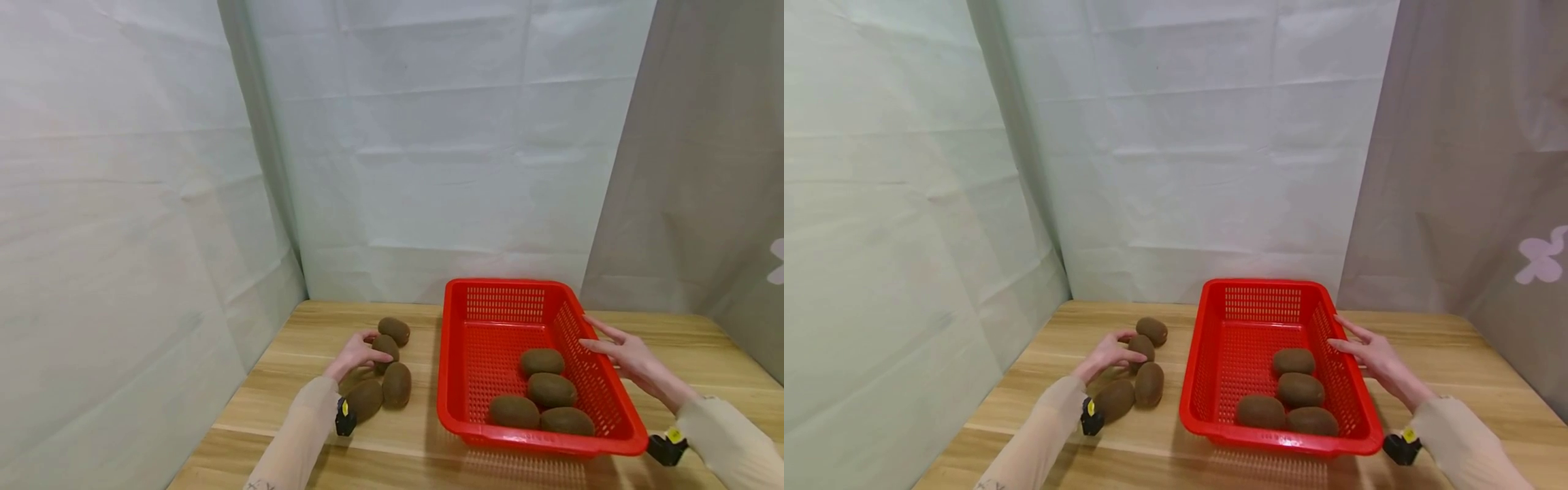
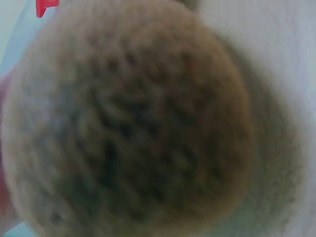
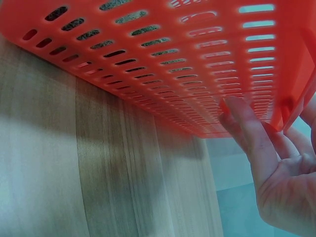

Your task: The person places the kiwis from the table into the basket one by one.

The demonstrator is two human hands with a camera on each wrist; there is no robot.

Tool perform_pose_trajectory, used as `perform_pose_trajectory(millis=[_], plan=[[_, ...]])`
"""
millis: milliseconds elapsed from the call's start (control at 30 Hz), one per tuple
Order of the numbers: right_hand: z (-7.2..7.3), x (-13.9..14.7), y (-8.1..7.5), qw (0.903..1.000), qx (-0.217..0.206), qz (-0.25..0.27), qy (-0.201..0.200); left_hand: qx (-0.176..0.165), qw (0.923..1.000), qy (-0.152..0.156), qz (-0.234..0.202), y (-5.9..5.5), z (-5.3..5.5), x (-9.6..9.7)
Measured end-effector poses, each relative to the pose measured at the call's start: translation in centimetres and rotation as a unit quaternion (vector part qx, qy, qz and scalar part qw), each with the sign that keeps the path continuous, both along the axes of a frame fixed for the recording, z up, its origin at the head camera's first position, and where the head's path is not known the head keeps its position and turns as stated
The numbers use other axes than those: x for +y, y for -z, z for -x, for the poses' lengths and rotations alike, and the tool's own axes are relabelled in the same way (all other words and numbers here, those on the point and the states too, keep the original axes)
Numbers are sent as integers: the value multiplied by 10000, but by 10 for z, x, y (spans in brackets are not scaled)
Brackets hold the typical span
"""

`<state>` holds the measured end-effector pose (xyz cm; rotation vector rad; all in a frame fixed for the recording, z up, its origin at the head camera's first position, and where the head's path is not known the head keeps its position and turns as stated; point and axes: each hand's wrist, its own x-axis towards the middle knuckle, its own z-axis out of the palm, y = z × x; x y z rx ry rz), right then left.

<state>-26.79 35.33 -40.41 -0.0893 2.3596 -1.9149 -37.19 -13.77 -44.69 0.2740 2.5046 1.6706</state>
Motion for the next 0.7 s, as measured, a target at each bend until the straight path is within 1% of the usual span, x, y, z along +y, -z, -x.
perform_pose_trajectory(millis=[133,200,267,333,400,500,567,700], plan=[[0,0,0,10000,-1,-11,-14,138,9997,-195,70,-1,1,-3],[0,0,-1,10000,12,-24,-16,145,9994,-307,6,-4,1,-5],[0,0,-1,10000,27,-34,-9,168,9992,-351,-56,-9,1,-7],[0,0,-1,10000,28,-22,-4,258,9991,-322,-35,-14,1,-8],[-1,0,-1,10000,25,-9,-3,238,9990,-360,-60,-19,3,-10],[-1,0,-1,10000,17,-5,-2,310,9988,-375,16,-25,4,-10],[-1,0,-1,10000,24,-7,-12,235,9989,-412,-20,-30,5,-10],[-1,-1,-1,10000,50,7,-40,173,9991,-375,-55,-37,5,-7]])
